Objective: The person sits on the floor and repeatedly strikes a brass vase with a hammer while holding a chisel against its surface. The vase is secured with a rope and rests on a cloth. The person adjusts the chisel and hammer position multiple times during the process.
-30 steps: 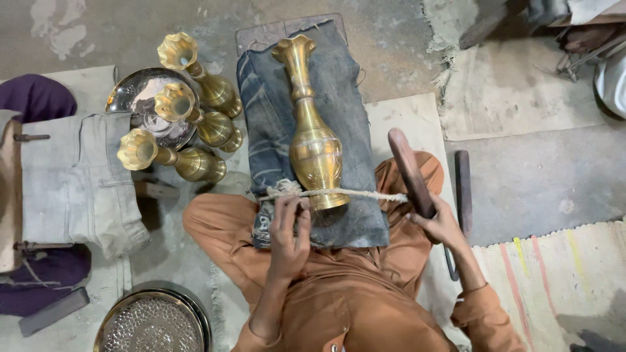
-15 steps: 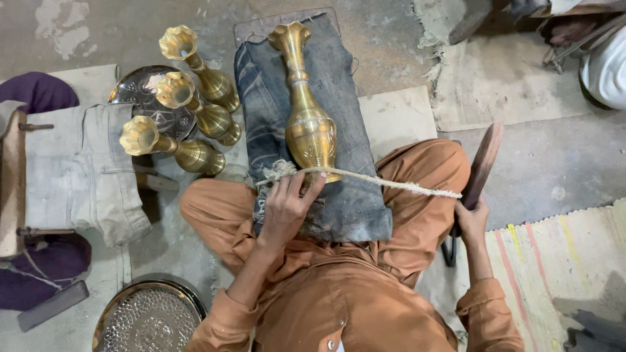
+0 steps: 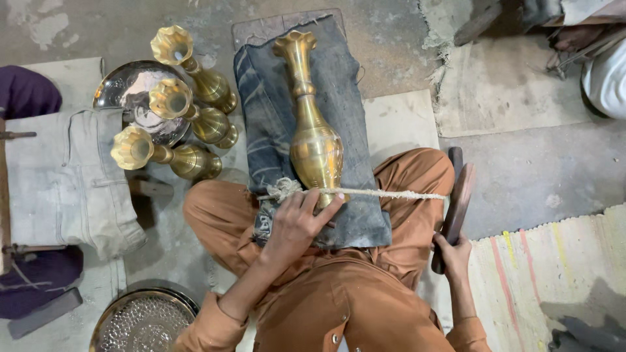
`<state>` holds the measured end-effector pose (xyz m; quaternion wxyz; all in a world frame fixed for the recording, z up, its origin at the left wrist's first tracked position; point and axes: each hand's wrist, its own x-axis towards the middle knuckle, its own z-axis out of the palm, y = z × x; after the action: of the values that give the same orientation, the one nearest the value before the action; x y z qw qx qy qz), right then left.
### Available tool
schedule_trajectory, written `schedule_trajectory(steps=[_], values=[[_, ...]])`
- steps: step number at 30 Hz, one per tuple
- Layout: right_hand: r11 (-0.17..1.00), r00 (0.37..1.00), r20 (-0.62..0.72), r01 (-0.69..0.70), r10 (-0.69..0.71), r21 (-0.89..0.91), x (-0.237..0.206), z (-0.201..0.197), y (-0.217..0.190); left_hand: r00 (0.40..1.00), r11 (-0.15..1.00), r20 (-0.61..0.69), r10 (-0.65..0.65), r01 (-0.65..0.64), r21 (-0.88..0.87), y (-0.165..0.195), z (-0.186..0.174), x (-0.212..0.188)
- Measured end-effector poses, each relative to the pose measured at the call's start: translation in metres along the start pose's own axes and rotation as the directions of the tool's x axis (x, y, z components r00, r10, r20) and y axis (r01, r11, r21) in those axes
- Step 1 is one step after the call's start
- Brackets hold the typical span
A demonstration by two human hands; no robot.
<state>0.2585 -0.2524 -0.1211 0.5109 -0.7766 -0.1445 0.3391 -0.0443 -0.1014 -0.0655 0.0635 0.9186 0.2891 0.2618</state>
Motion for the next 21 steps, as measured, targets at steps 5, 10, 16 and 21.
schedule_trajectory(steps=[5,10,16,21], values=[[0.992,0.989,0.114,0.107,-0.098,-0.073,0.028,0.005,-0.023,0.979,0.923,0.113,-0.171,0.199,-0.329,-0.001,-0.006,-0.007],[0.999,0.933,0.359,0.018,-0.034,0.049,0.041,0.016,-0.047,0.882,0.606,0.097,-0.46,0.392,-0.692,-0.007,-0.012,-0.016],[0.983,0.836,0.517,0.157,-0.182,0.092,0.047,0.002,-0.111,0.739,0.298,0.068,-0.67,0.352,-0.887,-0.008,-0.008,-0.002],[0.989,0.683,0.716,0.073,-0.143,0.127,0.032,0.017,-0.133,0.7,-0.031,0.193,-0.688,0.238,-0.971,-0.005,-0.003,0.022]])
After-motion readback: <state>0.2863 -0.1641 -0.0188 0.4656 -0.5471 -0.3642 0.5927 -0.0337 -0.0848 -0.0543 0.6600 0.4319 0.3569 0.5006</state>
